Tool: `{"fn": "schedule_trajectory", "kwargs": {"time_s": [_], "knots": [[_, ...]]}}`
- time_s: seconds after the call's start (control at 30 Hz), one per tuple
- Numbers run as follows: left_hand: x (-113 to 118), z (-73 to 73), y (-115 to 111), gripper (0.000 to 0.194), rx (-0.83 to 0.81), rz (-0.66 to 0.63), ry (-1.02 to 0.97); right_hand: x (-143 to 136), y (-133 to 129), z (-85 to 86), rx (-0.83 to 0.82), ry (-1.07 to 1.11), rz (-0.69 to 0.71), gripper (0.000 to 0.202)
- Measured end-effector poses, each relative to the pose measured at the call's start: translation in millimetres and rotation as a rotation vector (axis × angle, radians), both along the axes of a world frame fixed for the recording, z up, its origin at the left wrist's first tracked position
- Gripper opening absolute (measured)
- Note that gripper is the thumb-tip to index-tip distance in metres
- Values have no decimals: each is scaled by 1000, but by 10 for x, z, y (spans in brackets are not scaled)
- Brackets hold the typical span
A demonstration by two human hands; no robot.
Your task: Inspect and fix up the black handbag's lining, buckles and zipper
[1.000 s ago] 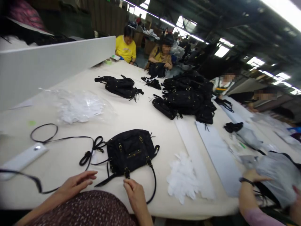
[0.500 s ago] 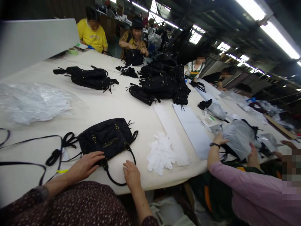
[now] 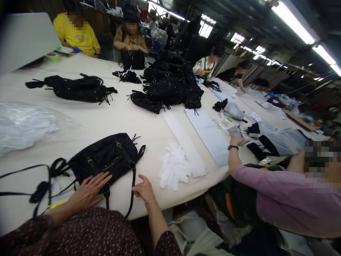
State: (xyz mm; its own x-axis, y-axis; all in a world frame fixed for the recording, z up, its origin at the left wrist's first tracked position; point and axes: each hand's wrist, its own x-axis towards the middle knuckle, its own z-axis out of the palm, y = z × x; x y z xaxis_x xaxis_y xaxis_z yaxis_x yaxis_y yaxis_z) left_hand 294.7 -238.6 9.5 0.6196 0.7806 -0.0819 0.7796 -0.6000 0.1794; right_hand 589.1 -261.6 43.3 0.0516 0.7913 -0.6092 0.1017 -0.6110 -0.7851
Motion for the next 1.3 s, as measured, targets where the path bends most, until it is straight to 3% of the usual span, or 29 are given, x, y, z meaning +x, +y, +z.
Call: {"fn": "schedule_trajectory", "kwargs": {"time_s": [0.1, 0.23, 0.33, 0.5, 0.57, 0.67, 0.8, 0.87, 0.93, 1.0, 1.17, 1.3], "knots": [[79, 13, 54, 80, 11, 9, 6, -128, 337, 394, 80, 479, -119, 68], [103, 10, 137, 78, -17, 31, 54, -398, 898, 811, 176, 604, -39, 47], [109, 30, 197, 64, -62, 46, 19, -616, 1216, 920, 143, 610, -12, 30], [109, 151, 311, 33, -115, 163, -145, -795, 1491, 989, 198, 657, -55, 31], [72, 273, 398, 27, -163, 307, -253, -787, 1578, 1048, 223, 690, -124, 31], [-34, 569, 583, 29, -280, 546, -515, -740, 1706, 1178, 294, 723, -223, 30], [-166, 1011, 816, 35, -551, 757, -857, -696, 1785, 1380, 459, 767, -185, 34], [-196, 1149, 875, 33, -595, 810, -994, -679, 1755, 1436, 538, 735, -160, 36], [-202, 1205, 890, 28, -561, 862, -1180, -645, 1677, 1403, 591, 629, -158, 35], [-196, 1197, 871, 24, -583, 920, -1390, -585, 1554, 1251, 625, 479, -191, 33], [-164, 1105, 761, 19, -808, 1005, -1701, -387, 1162, 527, 596, 105, -376, 35], [-138, 1071, 687, 16, -863, 1043, -1710, -361, 1021, 129, 432, 9, -313, 54]]}}
